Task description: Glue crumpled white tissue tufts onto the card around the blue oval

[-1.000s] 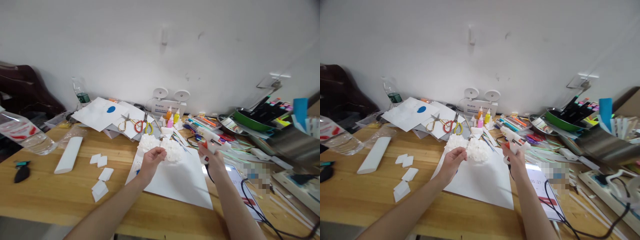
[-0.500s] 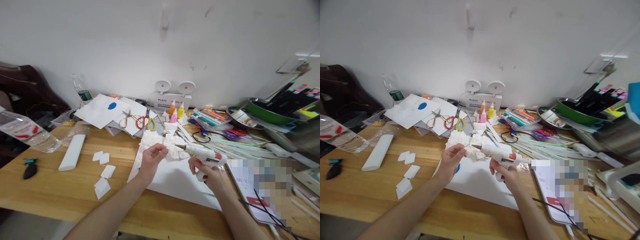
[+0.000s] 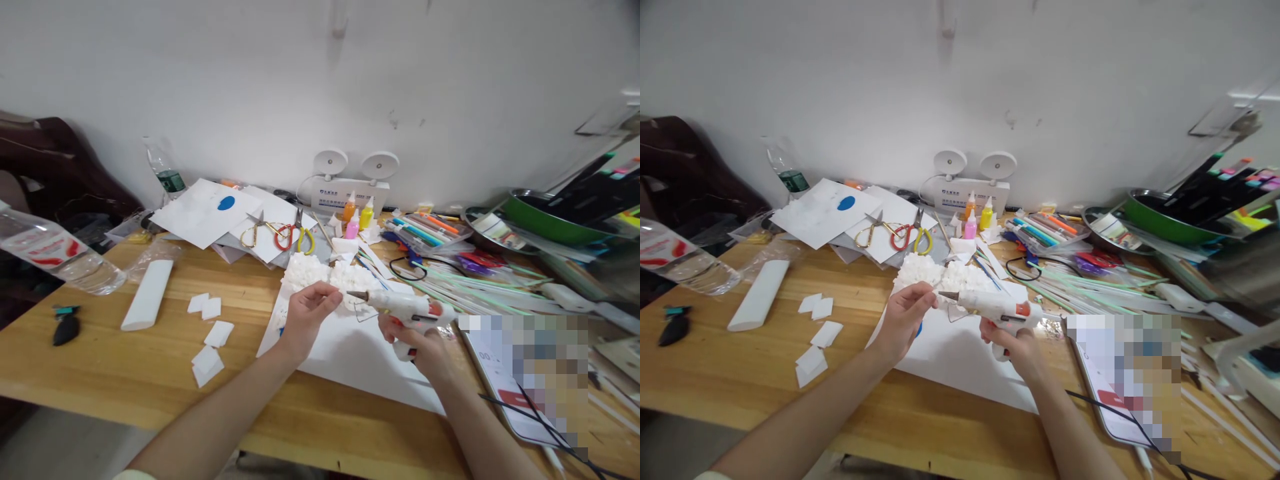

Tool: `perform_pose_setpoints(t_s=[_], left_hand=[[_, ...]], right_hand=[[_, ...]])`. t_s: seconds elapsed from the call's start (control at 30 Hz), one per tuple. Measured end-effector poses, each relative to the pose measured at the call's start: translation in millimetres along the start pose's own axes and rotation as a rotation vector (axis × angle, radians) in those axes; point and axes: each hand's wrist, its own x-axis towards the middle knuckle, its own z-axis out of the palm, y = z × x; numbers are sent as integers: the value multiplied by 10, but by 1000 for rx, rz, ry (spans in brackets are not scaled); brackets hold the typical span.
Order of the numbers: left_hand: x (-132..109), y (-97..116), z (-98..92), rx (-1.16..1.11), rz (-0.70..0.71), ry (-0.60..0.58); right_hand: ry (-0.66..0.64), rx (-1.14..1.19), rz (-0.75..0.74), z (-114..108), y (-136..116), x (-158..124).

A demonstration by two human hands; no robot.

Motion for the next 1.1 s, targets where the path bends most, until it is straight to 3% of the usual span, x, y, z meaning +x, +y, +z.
perform_pose_setpoints(t_s=[1.1], left_hand=[[-11, 18, 10, -63, -20, -30]], right_hand=[[-4, 18, -32, -13, -51, 12]])
